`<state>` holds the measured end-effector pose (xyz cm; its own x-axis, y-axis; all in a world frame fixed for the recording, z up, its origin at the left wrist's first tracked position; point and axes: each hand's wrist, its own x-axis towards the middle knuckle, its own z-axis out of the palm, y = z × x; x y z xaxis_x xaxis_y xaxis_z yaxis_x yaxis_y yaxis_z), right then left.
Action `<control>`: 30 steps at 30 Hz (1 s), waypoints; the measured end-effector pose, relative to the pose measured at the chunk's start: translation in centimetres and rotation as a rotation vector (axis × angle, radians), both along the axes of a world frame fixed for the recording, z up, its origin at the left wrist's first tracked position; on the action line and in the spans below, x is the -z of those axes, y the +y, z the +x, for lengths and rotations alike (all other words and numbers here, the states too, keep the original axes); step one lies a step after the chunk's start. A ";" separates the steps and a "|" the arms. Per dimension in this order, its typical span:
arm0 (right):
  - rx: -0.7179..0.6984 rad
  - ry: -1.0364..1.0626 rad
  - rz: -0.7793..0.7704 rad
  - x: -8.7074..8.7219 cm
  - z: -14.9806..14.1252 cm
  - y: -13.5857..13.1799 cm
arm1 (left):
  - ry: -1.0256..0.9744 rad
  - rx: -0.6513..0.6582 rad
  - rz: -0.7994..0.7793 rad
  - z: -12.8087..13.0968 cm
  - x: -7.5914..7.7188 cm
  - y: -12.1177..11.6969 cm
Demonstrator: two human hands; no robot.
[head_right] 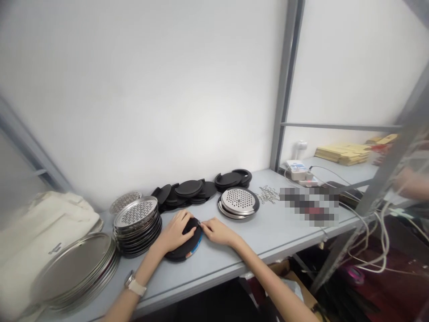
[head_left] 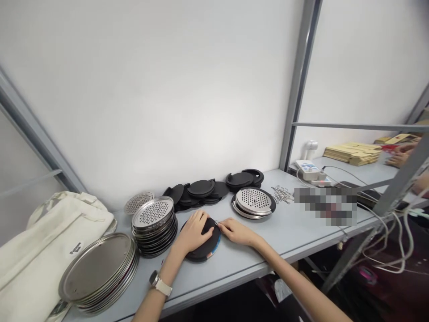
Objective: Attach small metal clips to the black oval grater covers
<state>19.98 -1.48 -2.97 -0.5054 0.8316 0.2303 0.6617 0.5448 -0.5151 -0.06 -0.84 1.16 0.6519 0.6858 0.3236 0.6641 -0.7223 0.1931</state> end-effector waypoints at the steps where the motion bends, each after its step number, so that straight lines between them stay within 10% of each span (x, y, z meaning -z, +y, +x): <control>1: 0.005 0.013 0.015 0.1 0.0 -0.5 | 0.021 0.002 0.009 0.0 0.0 -0.2; 14: 0.127 0.200 0.059 0.2 -0.4 -1.5 | -0.179 -0.365 -0.127 0.1 3.1 -6.5; 30: 0.107 0.061 0.100 0.0 -1.3 -0.2 | -0.202 -0.340 0.051 0.0 4.3 -6.8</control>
<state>18.65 -1.73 -2.97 -0.3974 0.8515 0.3420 0.6879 0.5231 -0.5032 -0.08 -7.59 -3.16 0.3100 0.8314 0.4611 0.8192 -0.4797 0.3141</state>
